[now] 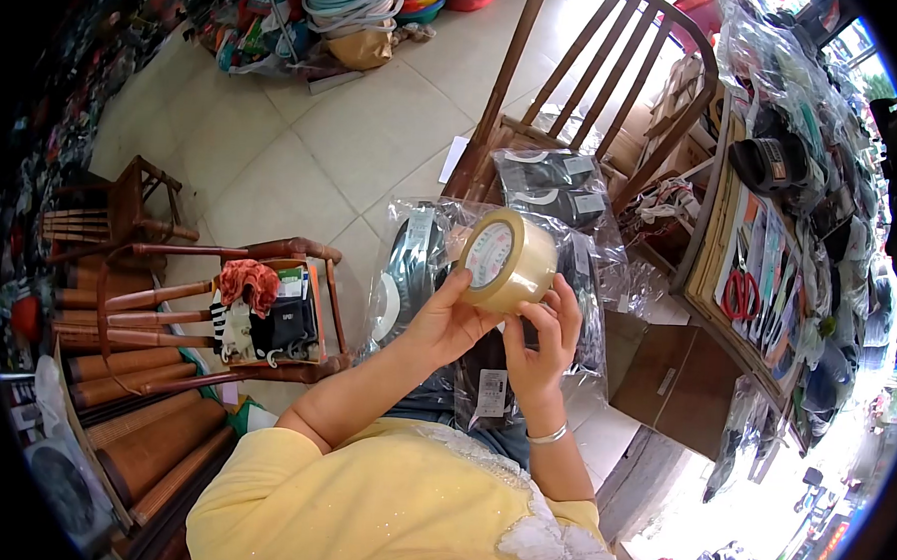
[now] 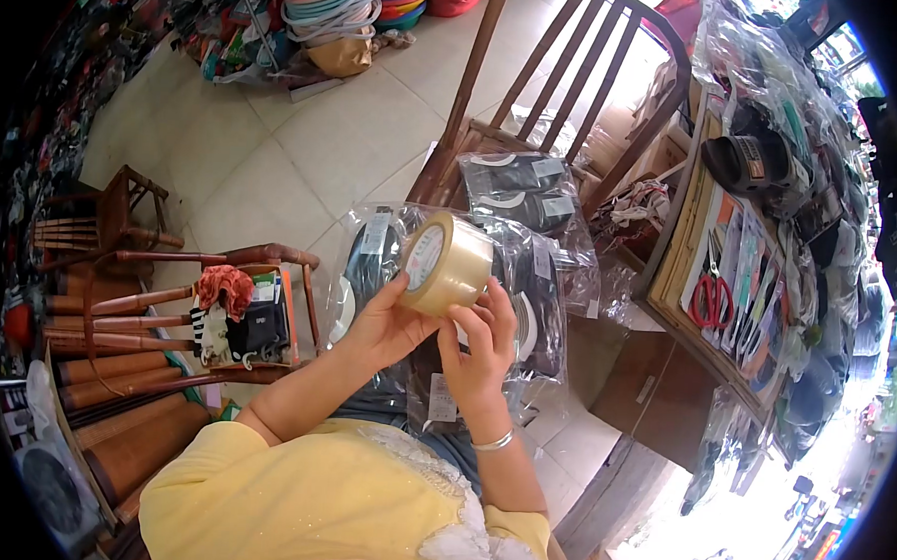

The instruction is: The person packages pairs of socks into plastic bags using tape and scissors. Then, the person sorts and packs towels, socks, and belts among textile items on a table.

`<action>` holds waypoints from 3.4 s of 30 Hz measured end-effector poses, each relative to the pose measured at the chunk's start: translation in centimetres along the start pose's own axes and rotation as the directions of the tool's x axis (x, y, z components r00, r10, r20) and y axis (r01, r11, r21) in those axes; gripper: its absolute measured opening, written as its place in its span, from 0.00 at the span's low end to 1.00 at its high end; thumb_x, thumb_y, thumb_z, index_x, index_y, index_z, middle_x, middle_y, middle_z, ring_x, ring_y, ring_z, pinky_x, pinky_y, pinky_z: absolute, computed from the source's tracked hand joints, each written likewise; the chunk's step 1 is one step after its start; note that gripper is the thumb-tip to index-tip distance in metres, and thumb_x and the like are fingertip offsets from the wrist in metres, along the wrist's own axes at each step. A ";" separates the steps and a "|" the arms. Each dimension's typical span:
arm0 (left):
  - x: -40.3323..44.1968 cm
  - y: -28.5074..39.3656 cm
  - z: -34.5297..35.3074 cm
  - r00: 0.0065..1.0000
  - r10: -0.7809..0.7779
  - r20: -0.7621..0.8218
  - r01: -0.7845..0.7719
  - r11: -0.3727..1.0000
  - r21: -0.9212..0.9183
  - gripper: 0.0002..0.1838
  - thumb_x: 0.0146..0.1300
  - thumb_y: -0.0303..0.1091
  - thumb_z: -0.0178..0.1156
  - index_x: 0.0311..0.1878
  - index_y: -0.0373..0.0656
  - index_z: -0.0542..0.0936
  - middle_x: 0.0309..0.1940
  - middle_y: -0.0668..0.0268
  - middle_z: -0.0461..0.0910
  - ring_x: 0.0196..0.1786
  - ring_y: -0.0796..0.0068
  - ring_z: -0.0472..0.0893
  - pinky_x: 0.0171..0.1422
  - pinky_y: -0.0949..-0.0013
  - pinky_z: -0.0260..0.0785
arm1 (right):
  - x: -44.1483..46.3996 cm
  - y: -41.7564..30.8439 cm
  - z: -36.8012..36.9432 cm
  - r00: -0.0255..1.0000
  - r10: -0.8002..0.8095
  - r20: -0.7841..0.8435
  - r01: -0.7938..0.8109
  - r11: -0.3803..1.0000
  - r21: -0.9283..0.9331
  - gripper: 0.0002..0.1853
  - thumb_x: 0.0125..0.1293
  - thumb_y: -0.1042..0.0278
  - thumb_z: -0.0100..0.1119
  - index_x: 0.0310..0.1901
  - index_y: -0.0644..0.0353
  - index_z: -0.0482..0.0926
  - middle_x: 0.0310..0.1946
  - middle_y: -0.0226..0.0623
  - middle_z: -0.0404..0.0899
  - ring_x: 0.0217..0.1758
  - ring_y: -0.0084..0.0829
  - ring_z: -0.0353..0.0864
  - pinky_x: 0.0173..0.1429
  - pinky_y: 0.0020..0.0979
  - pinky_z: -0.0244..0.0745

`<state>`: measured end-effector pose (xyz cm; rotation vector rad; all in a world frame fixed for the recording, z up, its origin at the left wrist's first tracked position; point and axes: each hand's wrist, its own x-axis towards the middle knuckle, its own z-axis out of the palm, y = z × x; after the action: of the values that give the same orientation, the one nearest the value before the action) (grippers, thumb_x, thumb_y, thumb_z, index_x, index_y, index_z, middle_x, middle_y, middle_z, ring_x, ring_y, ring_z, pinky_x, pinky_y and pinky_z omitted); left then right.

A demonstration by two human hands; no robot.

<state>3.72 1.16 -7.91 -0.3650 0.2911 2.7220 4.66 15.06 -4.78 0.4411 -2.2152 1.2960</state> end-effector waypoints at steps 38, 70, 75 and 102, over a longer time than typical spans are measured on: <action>-1.5 -1.8 0.6 0.882 0.463 0.090 -0.348 0.510 0.786 0.40 0.63 0.36 0.62 0.72 0.44 0.50 0.62 0.58 0.66 0.66 0.65 0.65 0.72 0.54 0.50 | 3.0 0.8 -2.8 0.987 -0.135 0.083 0.152 0.954 -0.258 0.11 0.48 0.78 0.65 0.34 0.60 0.75 0.34 0.37 0.74 0.40 0.42 0.72 0.43 0.39 0.70; -1.5 0.6 3.7 0.964 -0.114 0.241 -0.134 0.576 0.807 0.17 0.65 0.23 0.57 0.57 0.39 0.74 0.46 0.69 0.77 0.47 0.83 0.76 0.52 0.78 0.70 | 2.0 -3.6 -5.3 0.905 -0.322 0.277 0.401 0.864 -0.305 0.12 0.48 0.74 0.66 0.34 0.54 0.76 0.34 0.28 0.76 0.41 0.31 0.76 0.48 0.36 0.65; -0.4 -0.4 0.2 0.996 -0.005 0.089 -0.079 0.399 0.914 0.14 0.65 0.23 0.56 0.54 0.39 0.76 0.44 0.69 0.77 0.44 0.86 0.75 0.48 0.80 0.68 | 2.0 -6.9 -6.8 0.892 -0.401 0.207 0.425 0.901 -0.087 0.12 0.47 0.74 0.68 0.33 0.55 0.74 0.31 0.30 0.75 0.36 0.34 0.77 0.45 0.38 0.65; -2.3 5.4 4.1 0.988 -0.152 -0.031 0.090 0.400 0.912 0.09 0.63 0.24 0.56 0.45 0.37 0.81 0.40 0.67 0.81 0.45 0.80 0.78 0.53 0.75 0.69 | 13.2 9.2 -23.7 0.864 0.491 -0.112 -0.262 0.249 -0.932 0.21 0.55 0.63 0.62 0.50 0.56 0.72 0.36 0.49 0.82 0.41 0.50 0.83 0.46 0.47 0.76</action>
<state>2.82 -3.54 -2.55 0.0377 1.5837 1.9716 -4.22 40.10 6.03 -0.5020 -2.8922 -0.1152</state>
